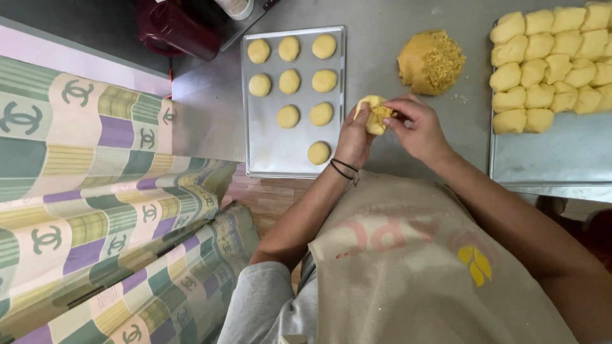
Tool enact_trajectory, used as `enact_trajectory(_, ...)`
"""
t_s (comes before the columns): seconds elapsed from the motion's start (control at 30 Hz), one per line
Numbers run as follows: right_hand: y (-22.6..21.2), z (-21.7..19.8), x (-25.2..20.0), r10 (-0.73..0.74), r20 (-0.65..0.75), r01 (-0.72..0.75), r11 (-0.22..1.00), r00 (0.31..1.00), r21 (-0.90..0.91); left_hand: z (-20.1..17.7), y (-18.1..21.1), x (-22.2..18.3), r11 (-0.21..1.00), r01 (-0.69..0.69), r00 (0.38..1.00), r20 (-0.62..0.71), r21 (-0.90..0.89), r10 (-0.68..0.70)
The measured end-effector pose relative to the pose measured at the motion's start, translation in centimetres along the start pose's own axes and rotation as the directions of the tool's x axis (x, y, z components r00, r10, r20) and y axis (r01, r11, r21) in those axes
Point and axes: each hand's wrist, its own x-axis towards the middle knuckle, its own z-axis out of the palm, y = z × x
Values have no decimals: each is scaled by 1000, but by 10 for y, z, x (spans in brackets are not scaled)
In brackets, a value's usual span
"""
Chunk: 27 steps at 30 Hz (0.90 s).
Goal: The person is portioning dough, filling it, shaping it into small round balls, and arranging them in rows on a metal baking tray.
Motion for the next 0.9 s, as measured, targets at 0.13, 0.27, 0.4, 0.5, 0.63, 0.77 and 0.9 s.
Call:
enact_trajectory(0.13, -13, 25, -5, -172, 39, 173, 894, 984, -413, -10, 10, -7, 996, 2, 996, 92, 87, -10)
enact_trajectory(0.27, -21, 47, -11, -1, -11, -3, 926, 1000, -378, -30, 18, -6, 970, 56, 998, 3, 237, -58)
enact_trajectory(0.4, -59, 67, -20, -16, 29, 26, 911, 999, -411, -28, 31, -15, 988, 127, 992, -2, 89, -127)
enact_trajectory(0.5, -39, 57, -28, -59, -78, 30, 944, 995, -330, -40, 11, -13, 996, 61, 988, 136, 70, -70)
enact_trajectory(0.63, -41, 32, -31, 155, -171, -194, 952, 973, -238, -29, 36, -44, 995, 46, 955, 288, 86, -69)
enact_trajectory(0.77, -24, 16, -34, 470, -50, -448, 865, 881, 227, -14, 33, -48, 987, -56, 921, 389, 152, -7)
enact_trajectory(0.9, -47, -19, -42, 66, -109, -69, 997, 992, -19, 29, 34, -75, 973, -139, 953, 293, 187, 80)
